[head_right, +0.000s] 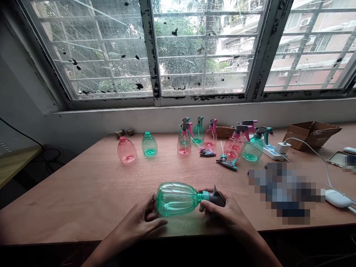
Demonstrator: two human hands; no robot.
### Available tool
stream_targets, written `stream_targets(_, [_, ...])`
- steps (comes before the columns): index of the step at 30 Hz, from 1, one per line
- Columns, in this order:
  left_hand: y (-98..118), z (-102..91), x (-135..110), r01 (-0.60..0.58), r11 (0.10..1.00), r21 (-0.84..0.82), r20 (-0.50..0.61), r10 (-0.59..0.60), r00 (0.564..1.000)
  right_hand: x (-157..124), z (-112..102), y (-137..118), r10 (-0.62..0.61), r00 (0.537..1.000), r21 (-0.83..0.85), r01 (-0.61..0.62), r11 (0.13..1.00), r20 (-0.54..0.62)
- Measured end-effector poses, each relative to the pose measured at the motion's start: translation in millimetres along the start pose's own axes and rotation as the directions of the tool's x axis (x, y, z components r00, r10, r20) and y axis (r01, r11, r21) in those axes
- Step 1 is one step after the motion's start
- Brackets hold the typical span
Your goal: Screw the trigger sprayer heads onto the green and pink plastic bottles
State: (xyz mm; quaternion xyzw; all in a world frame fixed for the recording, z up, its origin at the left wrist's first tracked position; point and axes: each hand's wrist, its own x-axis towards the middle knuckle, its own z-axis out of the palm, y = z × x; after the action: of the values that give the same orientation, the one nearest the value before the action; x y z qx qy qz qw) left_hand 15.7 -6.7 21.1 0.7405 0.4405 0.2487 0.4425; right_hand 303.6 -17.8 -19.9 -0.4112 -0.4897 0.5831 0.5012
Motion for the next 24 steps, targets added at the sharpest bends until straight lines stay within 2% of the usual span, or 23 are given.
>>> stream_targets(3, [2,-2.2,-1,-0.044,0.997,-0.062,0.006,0.044,0.999,-1,1,-3,-0.009,1.000,-0.027,0.010,1.000,0.019])
stream_targets(6, [6,-5.1,-2,-0.092,0.995,-0.049,-0.018,0.091,0.996,-1,2,-5,-0.009,0.999,-0.050,0.011,0.999,0.041])
stream_targets(10, [4,-4.0,-1,-0.020,1.000,-0.018,-0.026,0.019,0.999,-1,0,-3,-0.005,1.000,-0.017,0.005,1.000,0.024])
stream_targets(13, [0,-1.4,1,0.010,1.000,-0.023,0.009,-0.010,1.000,0,-1,0,-0.001,1.000,0.018,0.000,1.000,0.004])
stream_targets(17, [4,-2.5,0,-0.045,0.999,-0.027,0.027,0.045,0.999,0,-2,1,-0.003,1.000,0.004,0.003,1.000,0.007])
stream_targets(20, [10,-5.6,-2,-0.127,0.992,0.002,0.028,0.127,0.991,0,-3,2,-0.010,1.000,-0.009,0.010,1.000,0.023])
stream_targets(24, [16,-5.1,-4,-0.094,0.990,0.106,0.013,0.093,0.996,1,-4,4,-0.012,1.000,0.022,0.012,1.000,0.013])
